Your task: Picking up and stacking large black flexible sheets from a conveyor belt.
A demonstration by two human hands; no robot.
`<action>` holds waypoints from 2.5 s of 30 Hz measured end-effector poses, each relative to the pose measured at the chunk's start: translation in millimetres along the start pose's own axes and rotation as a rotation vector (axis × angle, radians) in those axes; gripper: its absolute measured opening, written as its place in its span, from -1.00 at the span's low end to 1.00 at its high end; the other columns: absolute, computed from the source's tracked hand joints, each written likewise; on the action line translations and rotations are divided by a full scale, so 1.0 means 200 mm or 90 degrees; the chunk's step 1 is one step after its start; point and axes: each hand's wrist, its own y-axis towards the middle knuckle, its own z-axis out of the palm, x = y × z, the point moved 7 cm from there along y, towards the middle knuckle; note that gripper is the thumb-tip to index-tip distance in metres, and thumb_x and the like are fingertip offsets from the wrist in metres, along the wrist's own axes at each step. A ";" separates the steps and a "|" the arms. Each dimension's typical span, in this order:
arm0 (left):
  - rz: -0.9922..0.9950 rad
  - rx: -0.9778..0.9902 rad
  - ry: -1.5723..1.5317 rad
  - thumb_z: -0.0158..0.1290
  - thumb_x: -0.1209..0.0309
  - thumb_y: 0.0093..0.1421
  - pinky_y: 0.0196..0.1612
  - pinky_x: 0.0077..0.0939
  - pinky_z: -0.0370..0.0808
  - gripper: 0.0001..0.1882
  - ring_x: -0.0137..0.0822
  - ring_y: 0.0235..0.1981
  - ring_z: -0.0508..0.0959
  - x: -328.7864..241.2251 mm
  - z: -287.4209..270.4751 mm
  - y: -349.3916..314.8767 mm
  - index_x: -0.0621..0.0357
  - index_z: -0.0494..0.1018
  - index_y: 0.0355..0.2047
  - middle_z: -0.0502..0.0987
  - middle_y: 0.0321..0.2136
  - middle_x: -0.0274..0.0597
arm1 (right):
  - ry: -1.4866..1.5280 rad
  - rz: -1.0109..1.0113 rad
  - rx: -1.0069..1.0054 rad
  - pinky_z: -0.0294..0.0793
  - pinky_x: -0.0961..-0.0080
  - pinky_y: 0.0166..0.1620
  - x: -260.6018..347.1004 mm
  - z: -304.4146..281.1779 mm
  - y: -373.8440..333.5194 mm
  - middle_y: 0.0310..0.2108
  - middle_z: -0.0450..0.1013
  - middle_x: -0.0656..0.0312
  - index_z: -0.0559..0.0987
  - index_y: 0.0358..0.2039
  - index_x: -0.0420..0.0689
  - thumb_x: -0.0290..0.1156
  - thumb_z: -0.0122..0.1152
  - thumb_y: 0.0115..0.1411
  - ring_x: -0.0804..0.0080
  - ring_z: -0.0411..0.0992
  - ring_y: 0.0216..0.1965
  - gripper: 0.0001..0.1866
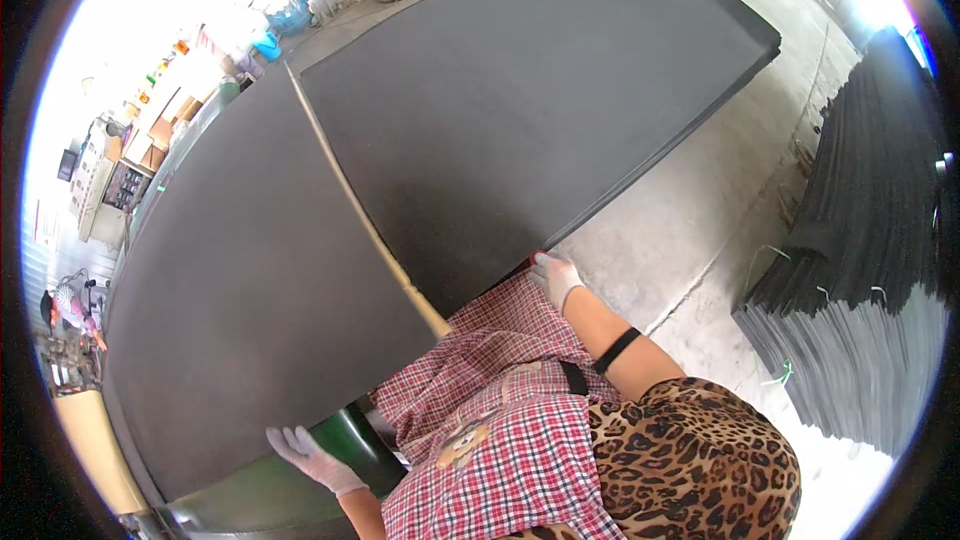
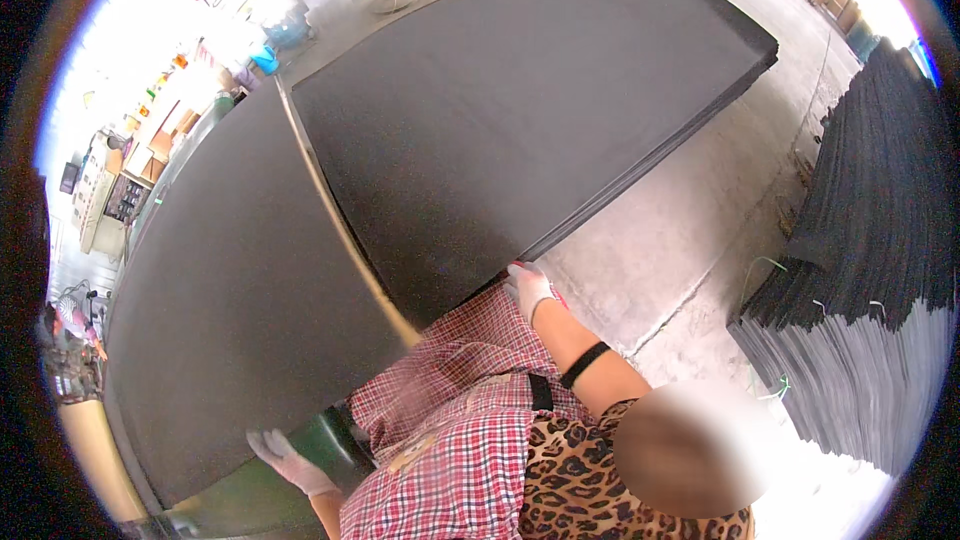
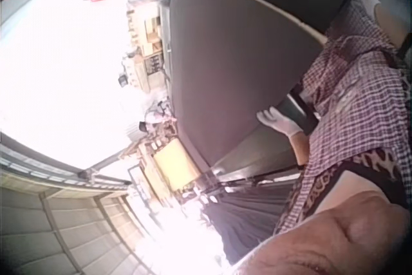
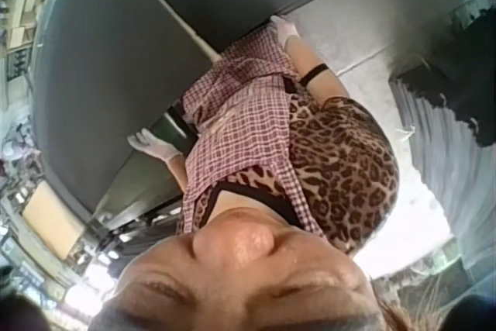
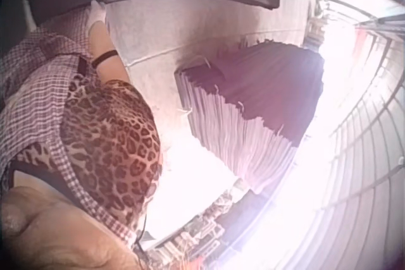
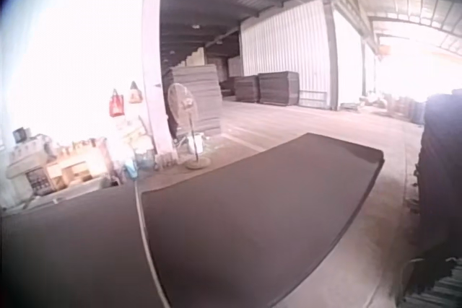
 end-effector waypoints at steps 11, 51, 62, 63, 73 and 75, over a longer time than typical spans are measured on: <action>0.192 0.313 0.458 0.09 0.53 0.09 0.16 -0.31 0.29 -0.52 -0.04 0.10 0.37 0.03 0.20 0.31 0.29 0.32 0.05 0.35 0.07 0.09 | 0.157 -0.035 0.154 0.36 0.32 -0.47 0.84 0.68 -0.28 -0.56 0.29 0.31 0.38 -0.41 -0.03 -0.19 0.23 0.10 0.42 0.30 -0.56 -0.75; -0.507 -0.181 -0.617 0.05 0.29 0.20 0.12 0.00 0.29 -0.49 -0.07 0.09 0.34 0.76 -0.47 0.00 0.18 0.24 0.12 0.34 0.09 -0.07 | 0.122 -0.345 0.325 0.40 0.16 0.01 0.96 0.35 -0.72 -0.09 0.43 0.13 0.44 -0.06 -0.18 -0.41 0.21 0.07 0.18 0.39 -0.06 -0.61; -0.717 -0.035 -0.841 -0.01 0.44 0.19 0.16 -0.05 0.28 -0.66 -0.11 0.04 0.39 0.25 0.37 0.02 0.13 0.36 0.00 0.43 0.00 -0.12 | 0.026 -0.395 0.400 0.41 0.39 -0.18 0.52 1.11 -1.33 -0.21 0.39 0.32 0.41 -0.05 -0.05 -0.44 0.29 0.01 0.40 0.34 -0.25 -0.55; -0.682 0.016 -0.853 -0.05 0.42 0.21 0.17 -0.14 0.29 -0.69 -0.15 0.04 0.39 0.12 0.44 -0.03 0.18 0.35 -0.03 0.45 -0.03 -0.11 | 0.048 -0.388 0.462 0.43 0.32 -0.13 0.43 1.18 -1.35 -0.13 0.36 0.29 0.38 0.01 -0.04 -0.47 0.26 0.03 0.36 0.34 -0.13 -0.51; -0.762 0.150 -1.520 -0.06 0.41 0.22 0.16 -0.19 0.30 -0.69 -0.15 0.03 0.41 0.98 0.03 0.48 0.15 0.37 -0.03 0.43 -0.01 -0.08 | 0.153 -0.263 0.503 0.20 0.08 0.17 1.01 0.96 -1.20 0.07 0.31 0.02 0.30 0.12 -0.19 0.02 0.16 0.08 0.10 0.27 0.10 -0.29; -0.836 0.103 -1.590 -0.06 0.40 0.22 0.20 -0.19 0.26 -0.66 -0.15 0.06 0.38 1.19 -0.04 0.50 0.14 0.35 0.01 0.41 0.03 -0.09 | 0.081 -0.325 0.483 0.24 0.07 0.13 1.01 0.99 -1.13 -0.02 0.35 0.02 0.36 0.03 -0.25 -0.09 0.21 0.04 0.13 0.33 0.01 -0.36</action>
